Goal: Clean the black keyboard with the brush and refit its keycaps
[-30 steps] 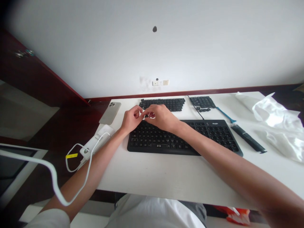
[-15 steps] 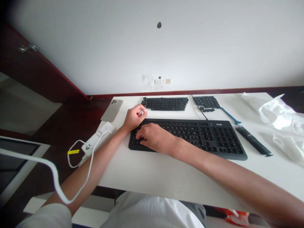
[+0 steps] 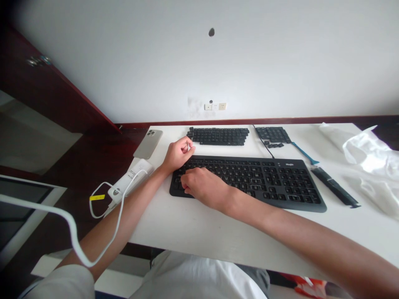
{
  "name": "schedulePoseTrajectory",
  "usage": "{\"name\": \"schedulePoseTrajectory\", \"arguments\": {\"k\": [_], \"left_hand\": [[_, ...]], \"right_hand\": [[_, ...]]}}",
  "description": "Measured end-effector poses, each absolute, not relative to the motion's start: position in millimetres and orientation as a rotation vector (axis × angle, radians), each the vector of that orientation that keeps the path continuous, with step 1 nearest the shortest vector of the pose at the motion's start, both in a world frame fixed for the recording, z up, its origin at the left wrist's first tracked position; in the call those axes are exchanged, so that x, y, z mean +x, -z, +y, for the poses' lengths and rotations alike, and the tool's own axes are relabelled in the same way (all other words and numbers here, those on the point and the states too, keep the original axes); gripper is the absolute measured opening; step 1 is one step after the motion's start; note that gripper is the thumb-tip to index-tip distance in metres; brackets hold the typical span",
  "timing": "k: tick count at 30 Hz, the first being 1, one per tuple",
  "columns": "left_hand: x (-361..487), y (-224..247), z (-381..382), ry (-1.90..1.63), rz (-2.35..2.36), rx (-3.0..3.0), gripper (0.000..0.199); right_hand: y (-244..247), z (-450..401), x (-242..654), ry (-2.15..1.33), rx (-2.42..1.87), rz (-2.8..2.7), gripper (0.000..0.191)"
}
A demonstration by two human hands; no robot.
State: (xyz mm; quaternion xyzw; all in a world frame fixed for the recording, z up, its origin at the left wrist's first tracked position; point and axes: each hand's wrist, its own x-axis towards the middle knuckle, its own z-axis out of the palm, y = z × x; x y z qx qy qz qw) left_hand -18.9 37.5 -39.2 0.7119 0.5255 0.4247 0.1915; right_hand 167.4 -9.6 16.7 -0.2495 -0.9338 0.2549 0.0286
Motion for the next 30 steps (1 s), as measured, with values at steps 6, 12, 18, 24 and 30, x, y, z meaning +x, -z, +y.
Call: {"name": "schedulePoseTrajectory", "arguments": {"k": [6, 12, 18, 24, 30], "left_hand": [[-18.8, 39.6, 36.8, -1.167, 1.495, 2.0, 0.013], [-18.5, 39.7, 36.7, -1.153, 1.512, 1.999, 0.014], [-18.2, 41.1, 37.7, -1.159, 1.504, 2.008, 0.014], [-18.0, 40.8, 37.2, -1.16, 1.502, 2.002, 0.015], [-17.6, 39.8, 36.8, -1.158, 1.5, 2.009, 0.014]], "right_hand": [[-20.3, -16.6, 167.5, -0.599, -0.747, -2.978, 0.013], [-18.3, -19.5, 168.0, -0.514, -0.683, -3.003, 0.02], [-18.8, -23.9, 168.2, -0.423, -0.653, -3.024, 0.023], [-17.7, -23.9, 167.5, -0.457, -0.688, -3.015, 0.022], [-21.7, -23.1, 166.2, -0.516, -0.703, -3.015, 0.022]]}}
